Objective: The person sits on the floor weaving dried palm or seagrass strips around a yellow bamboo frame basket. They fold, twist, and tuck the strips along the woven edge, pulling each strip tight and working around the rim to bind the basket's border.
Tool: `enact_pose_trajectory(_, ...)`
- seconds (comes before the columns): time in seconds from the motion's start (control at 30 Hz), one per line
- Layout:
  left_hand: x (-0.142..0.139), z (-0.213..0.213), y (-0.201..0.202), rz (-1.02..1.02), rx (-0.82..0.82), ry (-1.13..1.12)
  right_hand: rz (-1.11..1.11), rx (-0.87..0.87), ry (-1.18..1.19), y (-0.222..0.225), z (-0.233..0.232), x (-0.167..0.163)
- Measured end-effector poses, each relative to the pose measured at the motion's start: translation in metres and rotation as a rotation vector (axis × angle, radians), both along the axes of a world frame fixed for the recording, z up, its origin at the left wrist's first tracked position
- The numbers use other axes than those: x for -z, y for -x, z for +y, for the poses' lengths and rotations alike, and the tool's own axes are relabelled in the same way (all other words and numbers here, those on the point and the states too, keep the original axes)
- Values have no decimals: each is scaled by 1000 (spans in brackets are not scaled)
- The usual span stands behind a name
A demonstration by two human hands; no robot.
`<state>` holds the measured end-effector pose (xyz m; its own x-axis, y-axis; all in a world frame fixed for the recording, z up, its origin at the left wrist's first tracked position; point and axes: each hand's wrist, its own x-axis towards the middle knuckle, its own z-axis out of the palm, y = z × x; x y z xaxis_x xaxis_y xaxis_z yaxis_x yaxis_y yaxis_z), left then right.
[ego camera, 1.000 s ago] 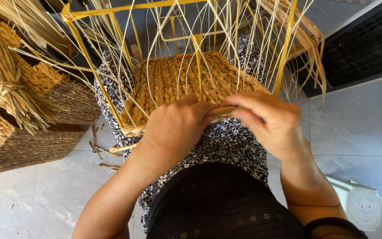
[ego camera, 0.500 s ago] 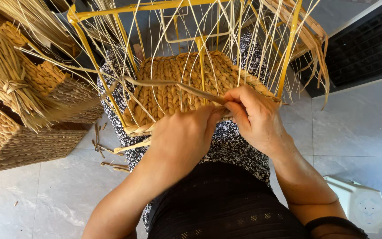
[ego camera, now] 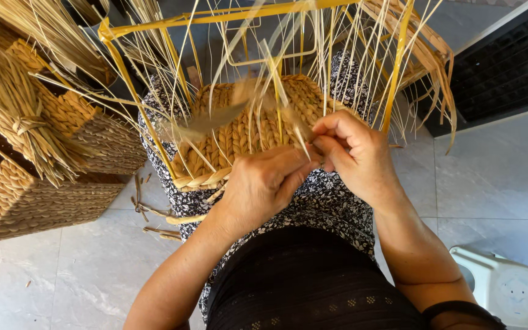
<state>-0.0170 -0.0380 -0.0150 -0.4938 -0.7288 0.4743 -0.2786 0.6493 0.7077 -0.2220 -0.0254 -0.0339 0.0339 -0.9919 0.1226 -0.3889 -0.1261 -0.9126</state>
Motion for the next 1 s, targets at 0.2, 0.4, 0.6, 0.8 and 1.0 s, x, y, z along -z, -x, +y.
enact_pose_trajectory(0.2,-7,19,-7,-149,-221,238,308,-2,215,-14,5,-10)
enact_pose_trajectory(0.4,-14,29,-28,-337,-387,97,396,-107,292,-15,8,-18)
enact_pose_trajectory(0.6,-5,26,-44,-161,-407,-147,245,-197,200,-5,-1,-9)
enact_pose_trajectory(0.8,-15,27,-59,-266,-458,-431,200,-32,279,-8,1,-1)
enact_pose_trajectory(1.0,-27,42,-22,-259,-240,230,160,-7,151,-7,-1,-6)
